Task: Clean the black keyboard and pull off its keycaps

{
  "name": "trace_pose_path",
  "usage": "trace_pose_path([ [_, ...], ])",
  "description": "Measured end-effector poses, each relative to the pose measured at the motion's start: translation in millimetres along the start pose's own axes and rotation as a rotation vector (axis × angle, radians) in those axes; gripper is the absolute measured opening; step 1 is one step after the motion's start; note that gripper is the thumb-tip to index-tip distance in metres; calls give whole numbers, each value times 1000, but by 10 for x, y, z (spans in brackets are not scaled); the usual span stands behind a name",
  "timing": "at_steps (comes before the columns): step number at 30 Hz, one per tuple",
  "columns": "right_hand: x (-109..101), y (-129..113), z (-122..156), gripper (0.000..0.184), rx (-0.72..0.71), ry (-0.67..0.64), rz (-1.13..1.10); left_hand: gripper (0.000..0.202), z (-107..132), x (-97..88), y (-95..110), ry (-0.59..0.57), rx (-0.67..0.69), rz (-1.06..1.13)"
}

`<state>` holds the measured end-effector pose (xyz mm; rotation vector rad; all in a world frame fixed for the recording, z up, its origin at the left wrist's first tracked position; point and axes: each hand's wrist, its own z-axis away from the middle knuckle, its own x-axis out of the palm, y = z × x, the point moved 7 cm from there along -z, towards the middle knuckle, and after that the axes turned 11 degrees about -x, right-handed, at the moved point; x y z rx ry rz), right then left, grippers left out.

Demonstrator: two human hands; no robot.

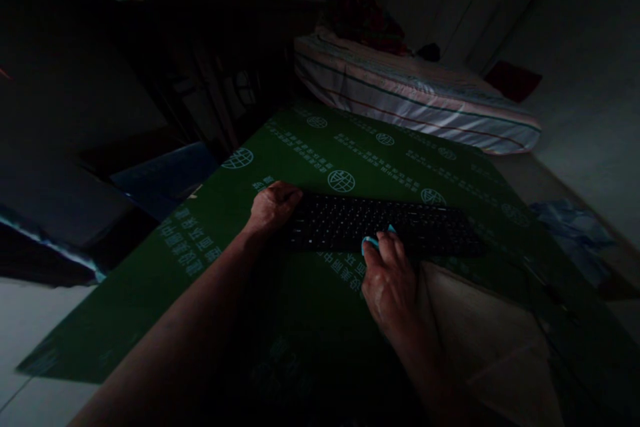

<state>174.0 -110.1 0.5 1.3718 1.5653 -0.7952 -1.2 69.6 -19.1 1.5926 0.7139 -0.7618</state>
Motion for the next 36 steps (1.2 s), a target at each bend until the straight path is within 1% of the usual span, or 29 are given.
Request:
trace_pose_path([
  [5,58,-172,-108,36,-17,-9,-74,38,6,1,-3,-1,3,18],
  [11,145,-423,-200,37,-85,-45,-163,38,40,-8,13,2,-5,4],
  [16,185,-563,-293,38,-131,-59,-217,38,42,-3,23,12,19,0],
  [19,186,-580,-301,37,-151,-61,-219,38,49,-5,26,13,20,12],
  [25,183,-528,-224,37,-124,-41,-203,36,58,9,23,-11,8,7],
  [30,202,-564,-259,37,-145,-58,-220,36,59,14,32,-16,6,6],
  [36,177,-536,-229,36,-115,-35,-188,35,60,16,35,-13,15,19],
])
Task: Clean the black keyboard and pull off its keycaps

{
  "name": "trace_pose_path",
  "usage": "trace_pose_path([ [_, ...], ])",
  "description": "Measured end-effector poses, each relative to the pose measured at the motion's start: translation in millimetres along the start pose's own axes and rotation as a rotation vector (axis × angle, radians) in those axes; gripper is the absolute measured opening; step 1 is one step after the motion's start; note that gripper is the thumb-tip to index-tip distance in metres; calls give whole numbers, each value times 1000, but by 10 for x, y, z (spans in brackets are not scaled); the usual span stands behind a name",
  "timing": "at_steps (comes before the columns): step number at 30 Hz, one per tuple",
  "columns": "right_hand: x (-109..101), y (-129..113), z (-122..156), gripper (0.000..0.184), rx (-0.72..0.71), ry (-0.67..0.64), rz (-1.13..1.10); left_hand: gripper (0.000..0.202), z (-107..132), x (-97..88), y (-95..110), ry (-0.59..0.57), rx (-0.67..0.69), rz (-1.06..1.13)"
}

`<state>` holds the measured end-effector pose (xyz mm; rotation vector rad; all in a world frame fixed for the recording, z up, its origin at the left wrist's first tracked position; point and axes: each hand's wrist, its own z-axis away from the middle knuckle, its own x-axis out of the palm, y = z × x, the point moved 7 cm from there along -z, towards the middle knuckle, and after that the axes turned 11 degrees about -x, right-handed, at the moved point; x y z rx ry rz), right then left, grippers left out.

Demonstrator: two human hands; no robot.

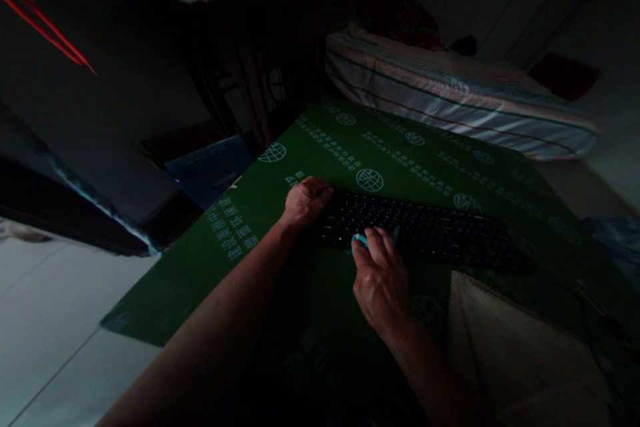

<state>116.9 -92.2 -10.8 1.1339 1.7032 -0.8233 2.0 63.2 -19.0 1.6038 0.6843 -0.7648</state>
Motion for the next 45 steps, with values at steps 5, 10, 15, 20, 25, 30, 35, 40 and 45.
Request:
trace_pose_path([
  [5,11,-33,-37,37,-35,8,-29,33,2,-4,-2,3,1,4],
  [10,-23,3,-14,37,-1,41,-8,33,0,2,-7,-2,12,1],
  [15,5,-32,-16,39,-48,54,-32,33,-3,7,-19,3,1,-3],
  [20,-1,-59,-76,37,-44,43,-58,34,10,-3,-7,-2,-4,5],
  [25,13,-142,-134,37,-72,9,-68,35,25,-16,7,-5,-7,1],
  [30,39,-138,-125,38,-65,-10,-46,34,30,-15,12,-3,-13,3],
  [35,23,-168,-147,37,-78,1,-58,32,30,-6,14,-4,-10,-7],
  [40,2,-165,-136,37,-62,-2,-42,31,22,4,-1,2,-10,2],
  [45,3,-185,-155,37,-83,-7,-54,33,30,-11,18,10,-4,-5],
])
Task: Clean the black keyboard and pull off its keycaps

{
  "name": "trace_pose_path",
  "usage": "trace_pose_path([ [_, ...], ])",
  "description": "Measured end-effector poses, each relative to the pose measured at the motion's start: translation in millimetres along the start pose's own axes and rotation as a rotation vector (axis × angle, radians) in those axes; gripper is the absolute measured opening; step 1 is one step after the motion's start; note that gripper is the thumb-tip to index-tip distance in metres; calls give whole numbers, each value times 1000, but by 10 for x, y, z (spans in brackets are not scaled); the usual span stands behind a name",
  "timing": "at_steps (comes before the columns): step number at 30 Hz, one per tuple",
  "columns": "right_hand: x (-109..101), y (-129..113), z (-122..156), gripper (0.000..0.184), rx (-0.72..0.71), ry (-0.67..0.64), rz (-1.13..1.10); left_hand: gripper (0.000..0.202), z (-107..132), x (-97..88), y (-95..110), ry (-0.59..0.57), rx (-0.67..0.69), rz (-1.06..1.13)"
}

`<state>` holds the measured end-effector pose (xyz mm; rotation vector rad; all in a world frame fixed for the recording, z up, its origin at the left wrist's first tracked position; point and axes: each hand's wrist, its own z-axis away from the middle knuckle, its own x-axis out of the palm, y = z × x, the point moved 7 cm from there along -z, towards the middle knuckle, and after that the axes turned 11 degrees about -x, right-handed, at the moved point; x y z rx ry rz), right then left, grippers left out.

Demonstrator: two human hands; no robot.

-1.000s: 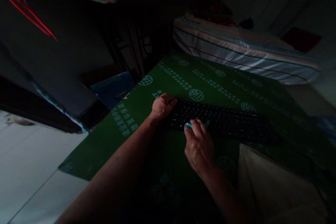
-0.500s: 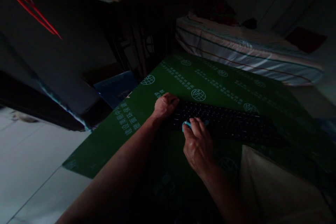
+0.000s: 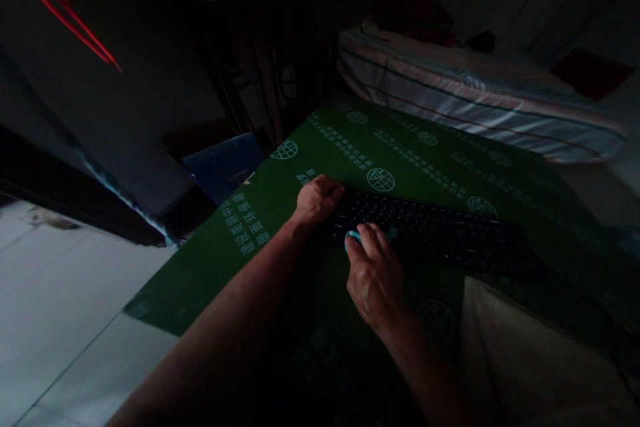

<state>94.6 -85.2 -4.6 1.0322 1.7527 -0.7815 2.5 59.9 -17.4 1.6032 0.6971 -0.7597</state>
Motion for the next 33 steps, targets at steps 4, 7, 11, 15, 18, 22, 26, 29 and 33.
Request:
trace_pose_path([
  [4,-8,36,0,37,24,12,10,32,8,-9,15,-7,0,-5],
  [7,-3,37,24,37,29,21,10,33,6,-5,11,-6,1,-4],
  [11,24,-15,-6,37,-1,11,-21,33,-1,10,0,-10,0,8],
  [15,15,-85,-106,37,-24,2,-50,33,-5,7,-10,2,3,21],
  [18,15,-144,-173,37,-50,-22,-70,32,-10,15,-19,6,13,15],
  [22,35,-147,-178,36,-56,-41,-60,32,-16,25,-26,15,25,14],
  [26,49,-113,-138,37,-35,-36,-63,32,-11,26,-18,7,20,11],
  [29,61,-142,-153,37,-56,-38,-95,31,-3,15,-11,2,2,10],
  [33,66,-142,-171,36,-52,-38,-83,30,5,4,1,-2,-6,6],
])
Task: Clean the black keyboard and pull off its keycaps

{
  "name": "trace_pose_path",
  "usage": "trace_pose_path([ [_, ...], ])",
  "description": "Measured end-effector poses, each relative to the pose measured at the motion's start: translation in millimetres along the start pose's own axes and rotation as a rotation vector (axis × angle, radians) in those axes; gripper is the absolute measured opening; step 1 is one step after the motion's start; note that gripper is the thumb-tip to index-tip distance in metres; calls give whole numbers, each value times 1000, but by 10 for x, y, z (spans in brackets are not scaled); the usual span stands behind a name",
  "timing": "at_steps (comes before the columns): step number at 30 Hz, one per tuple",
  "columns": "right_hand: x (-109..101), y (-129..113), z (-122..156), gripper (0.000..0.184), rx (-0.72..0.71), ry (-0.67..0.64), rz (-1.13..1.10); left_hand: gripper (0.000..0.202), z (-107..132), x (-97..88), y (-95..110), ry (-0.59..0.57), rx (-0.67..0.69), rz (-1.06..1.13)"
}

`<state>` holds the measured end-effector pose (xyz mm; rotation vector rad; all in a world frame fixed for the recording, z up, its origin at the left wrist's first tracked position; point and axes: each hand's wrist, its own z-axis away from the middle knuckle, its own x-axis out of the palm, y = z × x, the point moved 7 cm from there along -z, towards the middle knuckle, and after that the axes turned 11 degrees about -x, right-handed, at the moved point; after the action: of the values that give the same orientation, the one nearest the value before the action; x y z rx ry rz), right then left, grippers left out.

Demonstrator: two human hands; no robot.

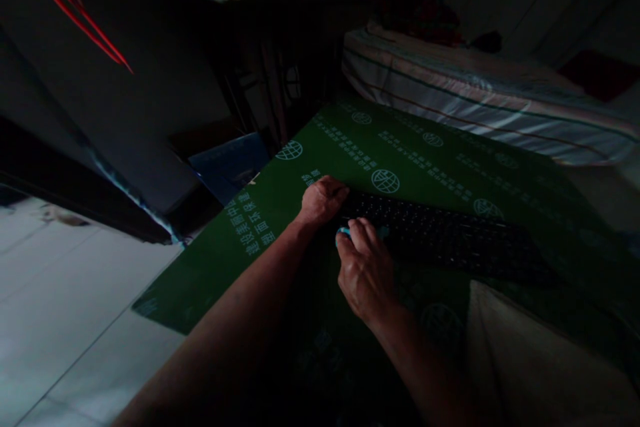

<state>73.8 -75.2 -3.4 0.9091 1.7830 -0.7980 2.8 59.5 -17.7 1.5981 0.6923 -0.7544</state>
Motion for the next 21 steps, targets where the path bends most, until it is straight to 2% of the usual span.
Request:
trace_pose_path([
  [21,41,-119,-51,38,-24,-32,-15,34,7,-16,-28,7,9,10],
])
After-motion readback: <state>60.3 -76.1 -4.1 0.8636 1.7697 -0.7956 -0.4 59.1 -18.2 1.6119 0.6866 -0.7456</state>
